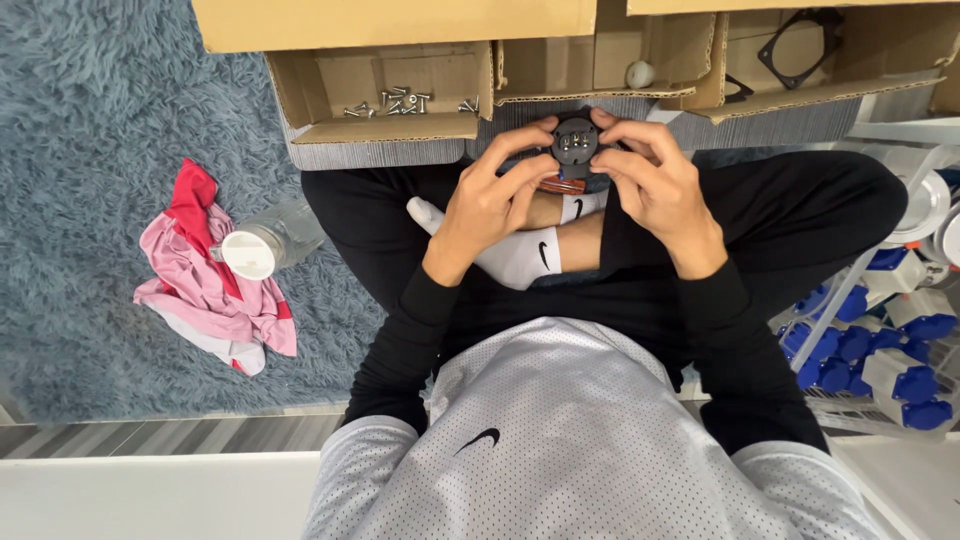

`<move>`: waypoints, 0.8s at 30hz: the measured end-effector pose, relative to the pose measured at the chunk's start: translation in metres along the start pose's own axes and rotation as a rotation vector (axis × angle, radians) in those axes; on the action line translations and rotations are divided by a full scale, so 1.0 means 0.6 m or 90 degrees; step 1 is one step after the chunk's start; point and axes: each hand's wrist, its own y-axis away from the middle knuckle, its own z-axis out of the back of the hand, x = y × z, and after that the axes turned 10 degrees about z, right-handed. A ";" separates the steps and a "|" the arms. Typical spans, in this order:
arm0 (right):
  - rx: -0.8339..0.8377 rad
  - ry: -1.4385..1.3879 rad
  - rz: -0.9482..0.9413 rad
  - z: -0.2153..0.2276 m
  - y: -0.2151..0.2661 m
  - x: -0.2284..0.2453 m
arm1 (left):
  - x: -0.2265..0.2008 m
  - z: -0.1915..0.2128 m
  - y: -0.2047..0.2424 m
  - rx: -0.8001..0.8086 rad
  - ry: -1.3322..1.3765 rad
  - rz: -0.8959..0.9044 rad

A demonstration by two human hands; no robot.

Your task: Assembling and inspecting small plastic components using a screwdriver while sitting on the floor.

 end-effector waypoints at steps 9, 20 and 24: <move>0.022 0.000 0.040 0.014 -0.023 0.011 | -0.001 0.005 0.000 0.029 -0.005 -0.020; -0.050 0.011 0.076 0.105 -0.062 0.058 | 0.002 -0.017 0.012 -0.017 -0.011 0.053; 0.059 0.199 0.073 0.212 -0.182 0.090 | -0.019 -0.014 0.010 0.032 -0.038 0.113</move>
